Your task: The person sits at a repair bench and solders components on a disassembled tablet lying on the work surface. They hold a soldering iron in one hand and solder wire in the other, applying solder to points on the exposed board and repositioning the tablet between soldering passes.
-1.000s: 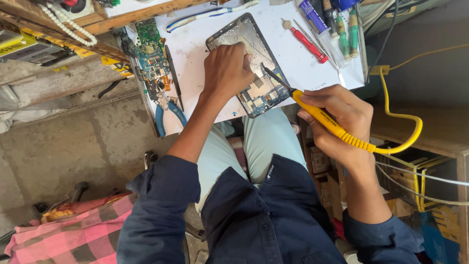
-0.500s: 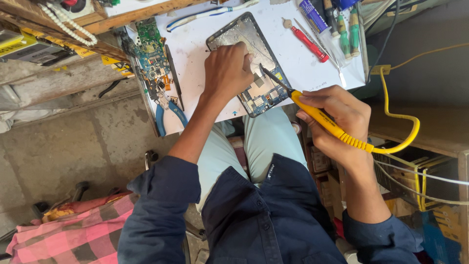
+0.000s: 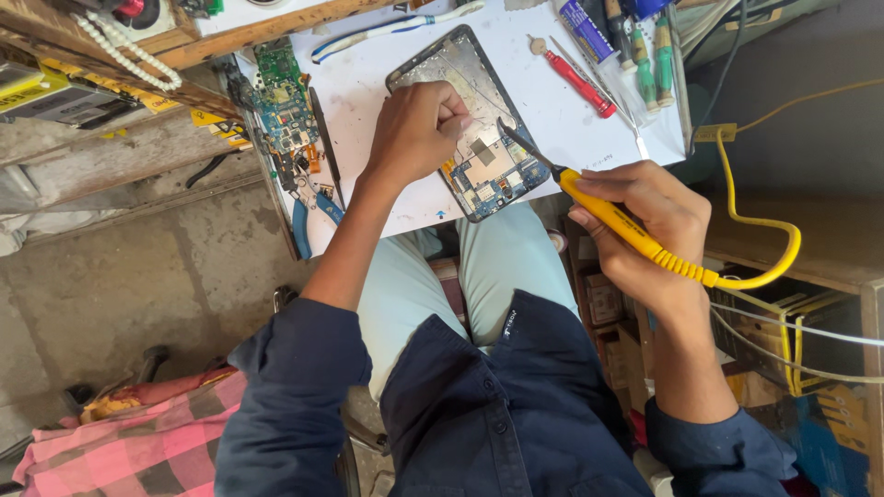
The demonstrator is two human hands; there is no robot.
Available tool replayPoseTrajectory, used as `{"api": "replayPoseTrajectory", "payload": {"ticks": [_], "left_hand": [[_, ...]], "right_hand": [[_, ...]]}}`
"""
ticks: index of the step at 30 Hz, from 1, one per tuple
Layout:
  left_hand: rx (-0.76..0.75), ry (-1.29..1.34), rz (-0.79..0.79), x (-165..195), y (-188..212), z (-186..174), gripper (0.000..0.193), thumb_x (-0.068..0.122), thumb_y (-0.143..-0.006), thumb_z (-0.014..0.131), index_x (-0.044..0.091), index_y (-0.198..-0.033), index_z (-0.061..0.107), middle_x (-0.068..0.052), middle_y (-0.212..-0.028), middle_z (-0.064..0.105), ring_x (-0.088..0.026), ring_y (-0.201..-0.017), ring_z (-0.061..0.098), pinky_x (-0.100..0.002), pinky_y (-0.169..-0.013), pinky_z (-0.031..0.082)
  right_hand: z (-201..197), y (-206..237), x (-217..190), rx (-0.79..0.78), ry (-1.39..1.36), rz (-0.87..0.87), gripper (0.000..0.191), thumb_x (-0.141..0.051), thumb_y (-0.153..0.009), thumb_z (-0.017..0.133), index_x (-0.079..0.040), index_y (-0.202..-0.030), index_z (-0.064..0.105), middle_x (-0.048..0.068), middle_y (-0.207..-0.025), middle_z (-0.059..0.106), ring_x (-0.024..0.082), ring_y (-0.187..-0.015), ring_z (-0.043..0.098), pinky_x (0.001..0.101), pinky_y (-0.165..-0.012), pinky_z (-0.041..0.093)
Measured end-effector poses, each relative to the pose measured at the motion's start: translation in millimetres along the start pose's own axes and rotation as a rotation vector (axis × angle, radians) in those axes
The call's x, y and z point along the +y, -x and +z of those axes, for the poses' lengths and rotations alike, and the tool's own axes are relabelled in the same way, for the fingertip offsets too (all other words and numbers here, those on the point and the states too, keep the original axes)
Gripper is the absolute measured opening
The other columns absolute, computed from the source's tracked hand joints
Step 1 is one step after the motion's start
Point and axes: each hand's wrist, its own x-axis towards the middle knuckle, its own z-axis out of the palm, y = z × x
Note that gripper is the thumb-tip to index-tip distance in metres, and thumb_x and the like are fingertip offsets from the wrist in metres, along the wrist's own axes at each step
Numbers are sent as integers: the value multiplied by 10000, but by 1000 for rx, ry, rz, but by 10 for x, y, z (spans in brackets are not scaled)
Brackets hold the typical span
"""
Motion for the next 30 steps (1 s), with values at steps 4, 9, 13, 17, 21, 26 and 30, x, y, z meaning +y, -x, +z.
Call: {"api": "replayPoseTrajectory", "payload": {"ticks": [4,9,13,17,21,26,30], "left_hand": [[48,-9,66,29,47,-12,74,77,-856,777,42,-868,713,-84,-776,748,-232,-694,739,-349,-639,552],[234,-343,460,52,240,6,181,-42,-847,711,37,-1010,704,-103,-922,652,-280,-884,679,-395,-723,565],[186,-444,585,57,288,26,193,-39,-858,685,-3,-1048,694,-87,-984,617,-239,-924,659,-349,-718,563],[161,-492,665,69,293,-5,150,23,-847,700,5,-994,677,-78,-961,610,-234,-929,645,-348,-758,565],[144,-522,696,77,287,-20,157,28,-820,696,5,-972,667,-70,-945,602,-225,-935,632,-348,-776,568],[131,-532,714,71,284,15,138,12,-813,688,4,-949,665,-66,-946,600,-216,-956,628,-338,-792,575],[131,-537,723,58,286,20,136,5,-807,680,3,-943,668,-59,-939,594,-210,-960,621,-332,-798,576]], "right_hand": [[1,-1,5,3,-7,-3,279,54,-837,865,37,-1084,735,143,-1085,732,244,-973,741,298,-850,574],[10,5,16,13,-19,-15,277,60,-850,863,38,-1094,733,148,-1093,733,236,-944,742,283,-829,574],[14,6,17,9,-10,0,280,59,-846,866,39,-1092,733,146,-1087,731,240,-960,744,281,-823,578],[14,-11,15,5,0,-14,286,59,-839,867,41,-1092,733,149,-1089,729,254,-992,742,286,-824,578],[19,-19,4,-8,12,-15,298,60,-824,868,41,-1089,734,152,-1090,728,260,-989,742,311,-866,579],[13,-28,0,-36,3,-19,297,64,-818,861,35,-1083,730,146,-1103,735,258,-1000,747,308,-874,581],[-6,-31,-9,-67,-9,-20,286,73,-817,841,23,-1078,737,136,-1091,742,248,-983,753,299,-858,581]]}}
